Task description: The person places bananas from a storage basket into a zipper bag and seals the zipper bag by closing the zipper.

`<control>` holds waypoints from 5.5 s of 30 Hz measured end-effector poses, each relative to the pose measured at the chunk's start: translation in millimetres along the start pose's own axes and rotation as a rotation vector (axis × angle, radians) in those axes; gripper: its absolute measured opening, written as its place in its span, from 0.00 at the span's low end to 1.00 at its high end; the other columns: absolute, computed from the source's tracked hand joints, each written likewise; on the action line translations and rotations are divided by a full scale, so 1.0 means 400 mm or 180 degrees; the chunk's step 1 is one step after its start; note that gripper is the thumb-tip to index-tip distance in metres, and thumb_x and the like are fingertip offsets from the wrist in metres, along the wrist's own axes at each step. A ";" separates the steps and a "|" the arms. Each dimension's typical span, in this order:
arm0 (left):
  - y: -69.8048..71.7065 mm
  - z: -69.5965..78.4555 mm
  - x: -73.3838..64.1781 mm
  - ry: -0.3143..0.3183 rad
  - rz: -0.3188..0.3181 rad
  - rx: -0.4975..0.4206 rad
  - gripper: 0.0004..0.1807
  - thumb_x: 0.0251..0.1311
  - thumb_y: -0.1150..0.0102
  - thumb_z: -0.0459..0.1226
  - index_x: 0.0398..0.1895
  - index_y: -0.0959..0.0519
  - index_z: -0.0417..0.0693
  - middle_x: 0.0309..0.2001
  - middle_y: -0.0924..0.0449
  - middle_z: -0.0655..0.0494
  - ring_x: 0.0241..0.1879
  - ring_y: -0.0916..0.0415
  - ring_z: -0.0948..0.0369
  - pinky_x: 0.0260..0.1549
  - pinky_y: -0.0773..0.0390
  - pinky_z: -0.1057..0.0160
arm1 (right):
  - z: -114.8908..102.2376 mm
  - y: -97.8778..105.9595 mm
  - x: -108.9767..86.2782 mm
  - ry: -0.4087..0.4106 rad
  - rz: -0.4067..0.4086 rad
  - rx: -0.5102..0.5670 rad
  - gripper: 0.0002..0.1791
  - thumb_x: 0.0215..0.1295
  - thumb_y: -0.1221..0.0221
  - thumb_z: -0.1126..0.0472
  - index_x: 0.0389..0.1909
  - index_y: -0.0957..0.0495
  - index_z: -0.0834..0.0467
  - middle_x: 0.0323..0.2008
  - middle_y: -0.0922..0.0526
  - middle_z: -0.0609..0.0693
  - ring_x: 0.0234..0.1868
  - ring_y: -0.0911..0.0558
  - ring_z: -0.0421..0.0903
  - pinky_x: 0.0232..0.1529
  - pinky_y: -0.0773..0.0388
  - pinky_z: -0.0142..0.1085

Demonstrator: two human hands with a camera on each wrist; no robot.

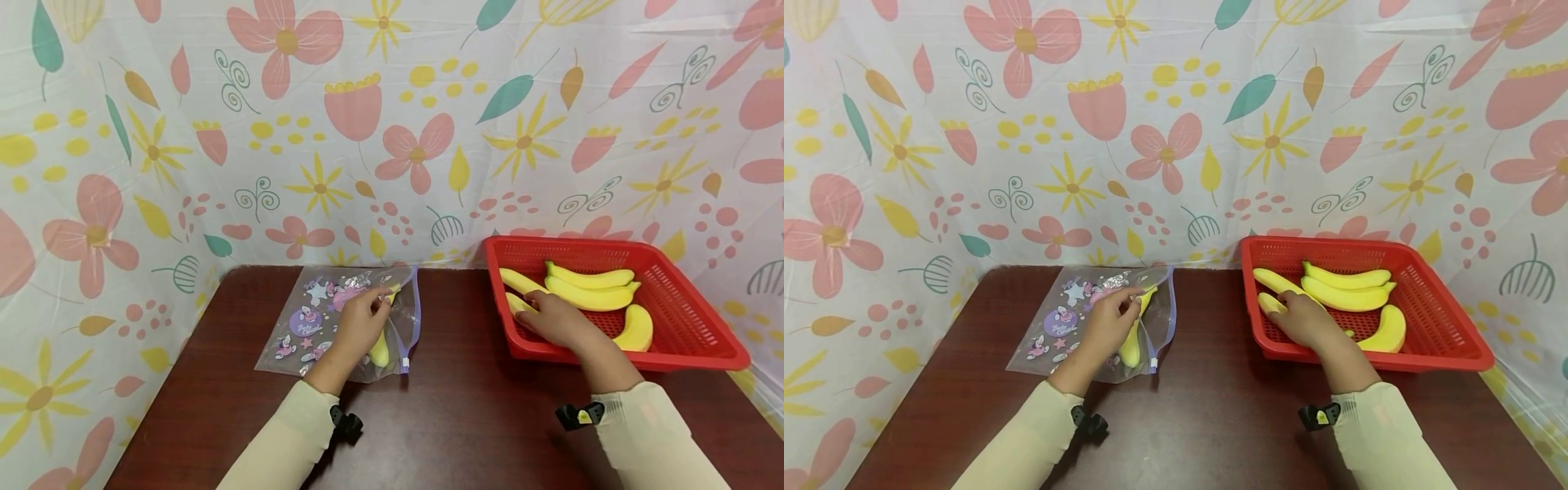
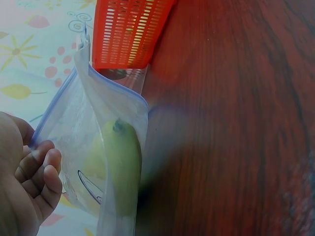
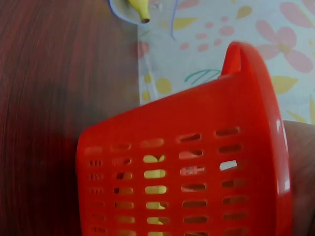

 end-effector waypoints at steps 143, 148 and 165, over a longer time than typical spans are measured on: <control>0.003 -0.003 0.004 -0.0084 0.0076 0.0023 0.14 0.67 0.44 0.36 0.51 0.14 0.45 0.25 0.21 0.56 0.21 0.32 0.67 0.23 0.30 0.67 | -0.094 0.076 -0.023 0.0436 0.1071 0.0448 0.42 0.72 0.46 0.39 0.75 0.39 0.63 0.68 0.31 0.67 0.62 0.30 0.64 0.63 0.30 0.64; 0.001 -0.005 0.005 -0.0076 0.0070 0.0041 0.14 0.67 0.44 0.36 0.51 0.14 0.46 0.25 0.21 0.56 0.21 0.32 0.66 0.23 0.30 0.67 | -0.118 0.072 -0.032 0.0537 0.1095 0.0465 0.40 0.73 0.46 0.39 0.75 0.38 0.62 0.65 0.29 0.66 0.57 0.29 0.61 0.58 0.27 0.59; 0.002 -0.006 0.003 -0.0039 0.0045 0.0033 0.14 0.67 0.44 0.37 0.51 0.14 0.46 0.26 0.20 0.56 0.22 0.31 0.66 0.24 0.29 0.67 | -0.206 0.054 -0.070 0.0656 0.0968 0.0555 0.36 0.73 0.46 0.51 0.77 0.41 0.63 0.61 0.28 0.64 0.53 0.28 0.57 0.49 0.27 0.47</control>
Point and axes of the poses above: each hand's wrist, its own x-axis towards the middle knuckle, its own y-axis out of the back of the hand, z = x × y, the point moved 4 cm from there along x, towards the middle knuckle
